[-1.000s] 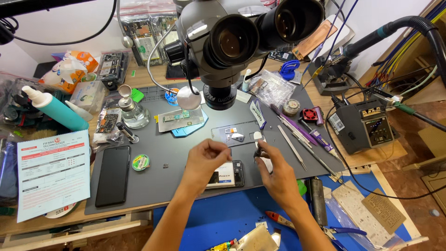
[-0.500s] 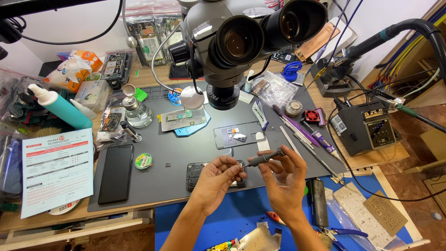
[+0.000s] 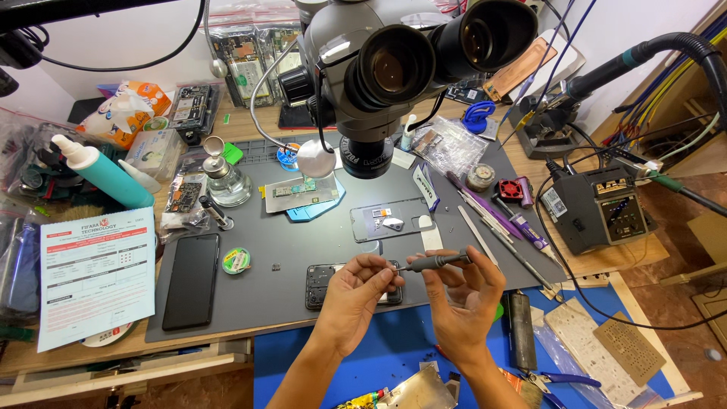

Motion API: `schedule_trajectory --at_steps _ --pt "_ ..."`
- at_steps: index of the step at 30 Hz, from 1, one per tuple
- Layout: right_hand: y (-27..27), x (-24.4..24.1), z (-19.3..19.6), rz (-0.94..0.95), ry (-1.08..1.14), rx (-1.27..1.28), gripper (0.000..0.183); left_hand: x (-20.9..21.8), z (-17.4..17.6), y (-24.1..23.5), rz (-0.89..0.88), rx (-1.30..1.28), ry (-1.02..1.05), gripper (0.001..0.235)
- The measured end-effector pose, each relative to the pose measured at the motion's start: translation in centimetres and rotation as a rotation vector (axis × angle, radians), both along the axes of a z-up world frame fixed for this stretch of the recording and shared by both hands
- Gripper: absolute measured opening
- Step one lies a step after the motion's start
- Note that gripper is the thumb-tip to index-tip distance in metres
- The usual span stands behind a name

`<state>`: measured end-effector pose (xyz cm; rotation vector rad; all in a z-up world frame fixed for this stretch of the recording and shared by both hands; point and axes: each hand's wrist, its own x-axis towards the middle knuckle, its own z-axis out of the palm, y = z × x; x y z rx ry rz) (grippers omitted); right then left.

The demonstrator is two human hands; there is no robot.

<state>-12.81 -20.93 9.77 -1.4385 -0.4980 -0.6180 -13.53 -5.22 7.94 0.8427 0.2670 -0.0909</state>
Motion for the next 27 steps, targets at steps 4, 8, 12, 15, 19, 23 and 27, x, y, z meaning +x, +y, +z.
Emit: schedule_trajectory --at_steps 4,8,12,15,19,23,27 --pt "-0.8 0.6 0.0 0.13 -0.062 -0.063 0.061 -0.1 1.4 0.3 -0.008 0.156 -0.037 0.026" --pt "-1.5 1.7 -0.9 0.12 0.064 -0.258 0.057 -0.3 2.5 1.4 0.059 0.75 -0.255 0.046" --pt "-2.0 3.1 -3.4 0.056 0.238 -0.535 0.055 -0.1 2.5 2.8 0.173 0.782 -0.228 0.034" --pt "-1.7 3.1 -3.2 0.083 0.281 -0.55 0.056 -0.1 2.6 3.3 0.207 0.774 -0.172 0.031" --pt "-1.4 3.2 -2.8 0.093 0.369 -0.591 0.056 0.0 2.8 3.7 0.239 0.761 -0.179 0.03" --pt "-1.4 3.7 -3.4 0.122 0.31 -0.61 0.053 0.0 2.8 3.9 0.238 0.775 -0.17 0.029" --pt "-1.5 3.7 -1.6 0.236 0.044 -0.642 0.056 0.1 2.6 4.0 0.216 0.85 -0.126 0.027"
